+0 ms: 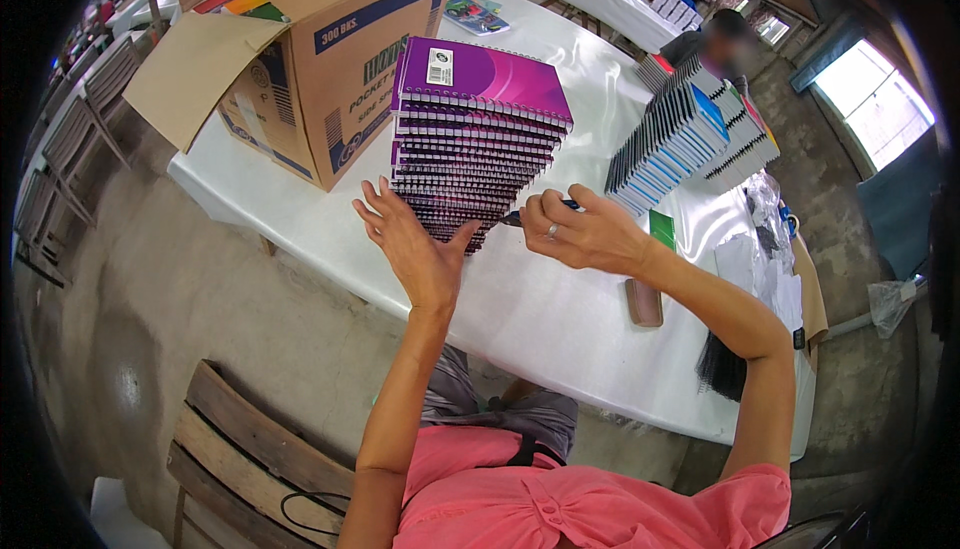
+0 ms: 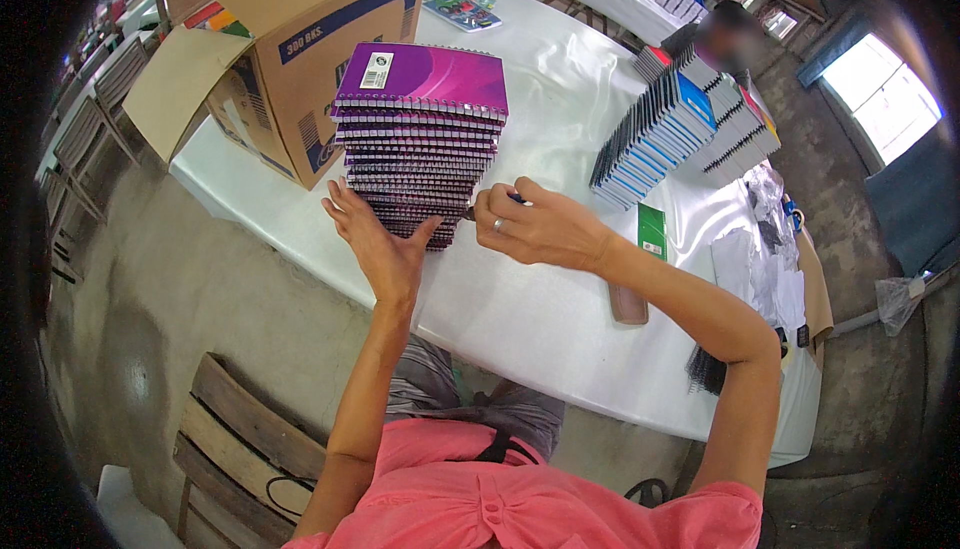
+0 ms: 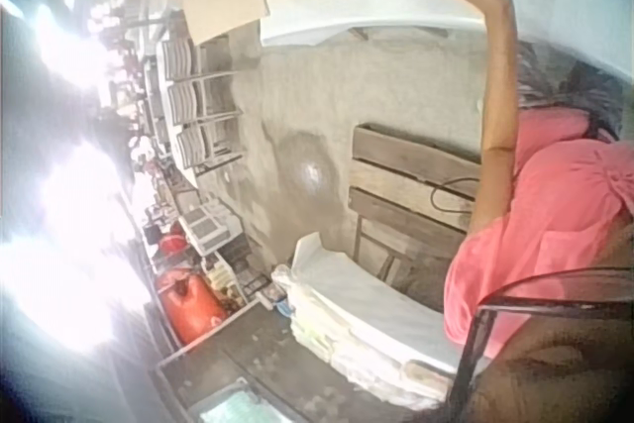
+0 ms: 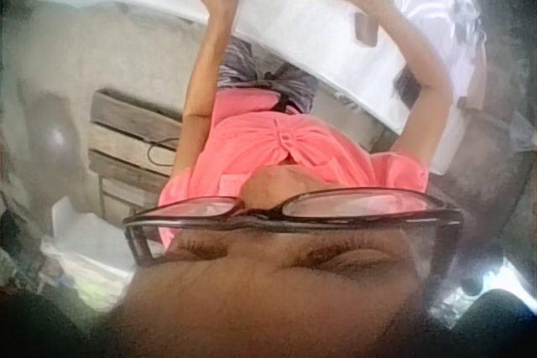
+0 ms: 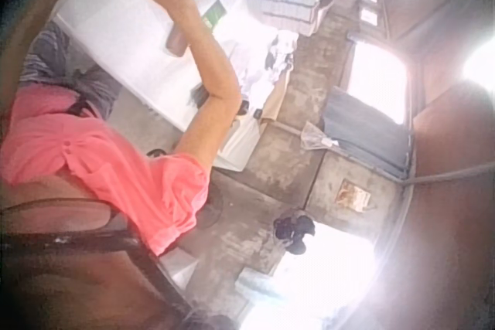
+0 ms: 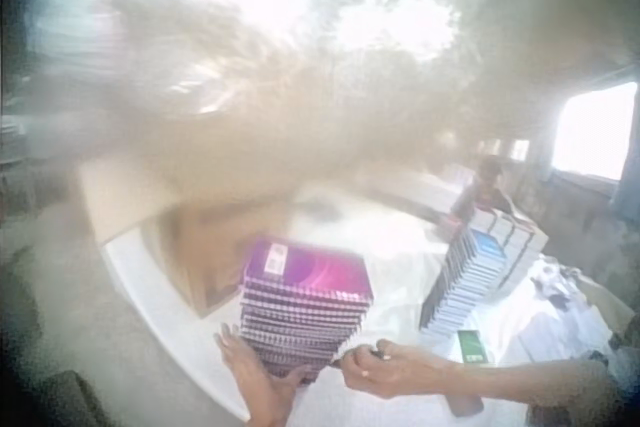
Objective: The person trims excess material from the spiral bindings of notebook stacks using a pair of shears and then combines two different stacks of notebooks into a single larger stack.
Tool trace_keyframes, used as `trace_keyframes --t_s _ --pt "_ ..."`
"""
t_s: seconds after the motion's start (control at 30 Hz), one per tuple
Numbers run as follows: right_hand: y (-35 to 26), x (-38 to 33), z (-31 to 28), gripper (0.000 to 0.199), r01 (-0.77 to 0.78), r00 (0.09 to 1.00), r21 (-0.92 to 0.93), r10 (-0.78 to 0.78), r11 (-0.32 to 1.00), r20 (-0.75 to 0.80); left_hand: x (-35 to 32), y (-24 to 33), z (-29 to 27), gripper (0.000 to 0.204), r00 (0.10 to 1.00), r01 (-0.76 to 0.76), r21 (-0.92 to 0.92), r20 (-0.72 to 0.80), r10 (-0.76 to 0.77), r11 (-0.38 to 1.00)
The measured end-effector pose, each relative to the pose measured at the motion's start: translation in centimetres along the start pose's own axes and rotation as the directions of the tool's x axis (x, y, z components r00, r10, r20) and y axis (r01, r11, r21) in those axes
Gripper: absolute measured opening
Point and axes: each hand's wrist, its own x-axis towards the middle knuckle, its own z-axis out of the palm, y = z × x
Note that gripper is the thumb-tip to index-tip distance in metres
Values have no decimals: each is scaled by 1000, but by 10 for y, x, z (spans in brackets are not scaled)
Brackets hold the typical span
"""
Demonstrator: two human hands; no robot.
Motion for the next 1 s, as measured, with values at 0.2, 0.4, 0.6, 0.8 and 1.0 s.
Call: trace_keyframes --t_s 0.2,0.4,0.6,0.8,1.0 --pt "-49 29 -28 25 -383 799 -14 338 924 497 -1 -4 1 126 1000 -14 12 -15 14 1000" --pt "-2 8 -30 24 -292 932 156 244 944 269 2 7 -4 130 999 -39 1 -7 39 999" --pt "15 -4 -16 28 -32 999 24 32 999 -1 5 5 -2 132 999 44 13 -14 -44 999" --pt "19 -5 -2 29 50 999 -33 -51 998 -4 5 7 0 132 999 31 26 -14 -30 999" --pt "1 6 -18 21 -73 993 74 66 995 95 4 5 1 131 998 -36 1 -43 36 999"
